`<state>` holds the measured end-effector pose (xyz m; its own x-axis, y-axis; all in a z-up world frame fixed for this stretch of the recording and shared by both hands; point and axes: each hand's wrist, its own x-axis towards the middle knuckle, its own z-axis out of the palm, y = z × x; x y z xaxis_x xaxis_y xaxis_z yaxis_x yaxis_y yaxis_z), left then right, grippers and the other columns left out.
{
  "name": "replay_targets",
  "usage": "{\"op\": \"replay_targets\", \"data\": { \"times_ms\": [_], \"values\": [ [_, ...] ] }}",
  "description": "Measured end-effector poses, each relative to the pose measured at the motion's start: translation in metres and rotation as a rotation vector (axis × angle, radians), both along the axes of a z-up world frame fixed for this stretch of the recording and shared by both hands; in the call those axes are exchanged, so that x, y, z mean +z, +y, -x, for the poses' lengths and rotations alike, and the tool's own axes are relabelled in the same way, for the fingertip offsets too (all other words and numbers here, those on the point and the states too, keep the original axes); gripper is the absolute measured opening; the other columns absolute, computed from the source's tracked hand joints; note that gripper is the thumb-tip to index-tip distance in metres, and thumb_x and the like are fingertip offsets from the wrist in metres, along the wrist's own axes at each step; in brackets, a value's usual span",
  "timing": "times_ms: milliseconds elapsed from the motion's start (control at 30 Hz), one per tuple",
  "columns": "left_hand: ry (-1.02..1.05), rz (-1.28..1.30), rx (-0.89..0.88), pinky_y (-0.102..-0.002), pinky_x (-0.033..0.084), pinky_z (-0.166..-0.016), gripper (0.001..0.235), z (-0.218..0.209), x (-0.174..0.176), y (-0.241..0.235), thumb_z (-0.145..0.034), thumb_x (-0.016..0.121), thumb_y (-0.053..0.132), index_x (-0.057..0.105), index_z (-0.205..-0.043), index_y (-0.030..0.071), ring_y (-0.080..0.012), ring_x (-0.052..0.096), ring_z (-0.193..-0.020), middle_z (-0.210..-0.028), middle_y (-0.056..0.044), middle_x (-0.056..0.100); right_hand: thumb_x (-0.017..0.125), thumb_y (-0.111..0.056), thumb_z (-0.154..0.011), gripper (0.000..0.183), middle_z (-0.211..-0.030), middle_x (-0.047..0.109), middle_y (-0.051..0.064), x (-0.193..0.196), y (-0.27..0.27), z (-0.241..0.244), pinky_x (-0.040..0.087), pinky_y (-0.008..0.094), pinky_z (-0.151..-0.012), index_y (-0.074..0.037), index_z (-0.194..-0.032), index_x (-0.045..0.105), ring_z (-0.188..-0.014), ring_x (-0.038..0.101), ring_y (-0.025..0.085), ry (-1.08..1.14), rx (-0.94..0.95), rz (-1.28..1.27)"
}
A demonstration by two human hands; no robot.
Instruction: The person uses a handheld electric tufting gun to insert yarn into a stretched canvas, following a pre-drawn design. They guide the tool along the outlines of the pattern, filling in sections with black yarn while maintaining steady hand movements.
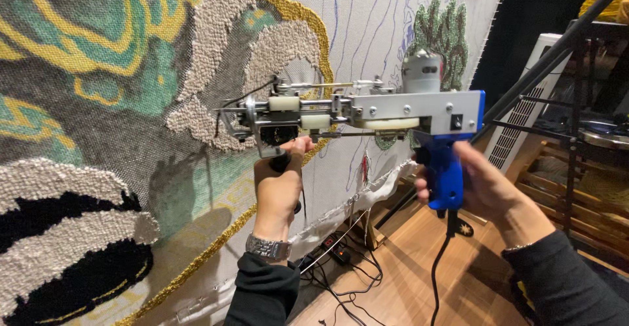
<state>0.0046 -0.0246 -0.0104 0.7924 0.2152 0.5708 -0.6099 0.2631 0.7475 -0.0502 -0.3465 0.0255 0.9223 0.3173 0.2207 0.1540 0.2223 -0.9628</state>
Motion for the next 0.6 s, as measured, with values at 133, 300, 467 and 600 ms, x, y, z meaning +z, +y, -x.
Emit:
{"op": "replay_targets", "data": {
  "times_ms": [133, 300, 467, 600],
  "values": [
    [0.016, -0.072, -0.010, -0.025, 0.057, -0.082, 0.025, 0.002, -0.005, -0.012, -0.096, 0.070, 0.021, 0.079, -0.099, -0.002, -0.0123, 0.074, -0.091, -0.098, -0.008, 0.081, 0.065, -0.057, -0.089, 0.058, -0.070, 0.060, 0.009, -0.018, -0.011, -0.002, 0.051, 0.036, -0.055, -0.005, -0.112, 0.065, -0.060, 0.061, 0.023, 0.144, -0.085, -0.033],
    [0.233, -0.243, 0.003, -0.033, 0.047, -0.068, 0.027, 0.007, -0.002, -0.030, -0.101, 0.071, 0.027, 0.083, -0.110, 0.004, -0.0203, 0.061, -0.074, -0.090, -0.020, 0.076, 0.065, -0.056, -0.092, 0.056, -0.061, 0.055, 0.005, -0.035, -0.029, -0.001, 0.042, 0.030, -0.045, -0.002, -0.107, 0.065, -0.048, 0.052, 0.018, 0.081, -0.055, -0.063],
    [0.323, -0.347, 0.014, -0.034, 0.047, -0.067, 0.032, -0.001, -0.008, -0.046, -0.101, 0.071, 0.033, 0.085, -0.106, 0.004, -0.0210, 0.061, -0.071, -0.087, -0.023, 0.073, 0.064, -0.057, -0.093, 0.055, -0.059, 0.053, 0.006, -0.052, -0.043, -0.004, 0.042, 0.030, -0.045, -0.002, -0.101, 0.065, -0.047, 0.053, 0.018, 0.132, -0.158, -0.083],
    [0.182, -0.308, -0.001, -0.026, 0.055, -0.077, 0.029, -0.014, -0.023, -0.056, -0.094, 0.068, 0.033, 0.081, -0.104, 0.009, -0.0093, 0.073, -0.084, -0.097, -0.004, 0.083, 0.065, -0.051, -0.094, 0.050, -0.064, 0.056, 0.009, -0.057, -0.050, -0.007, 0.047, 0.034, -0.049, -0.002, -0.100, 0.060, -0.052, 0.056, 0.021, 0.111, -0.224, -0.055]
  ]
}}
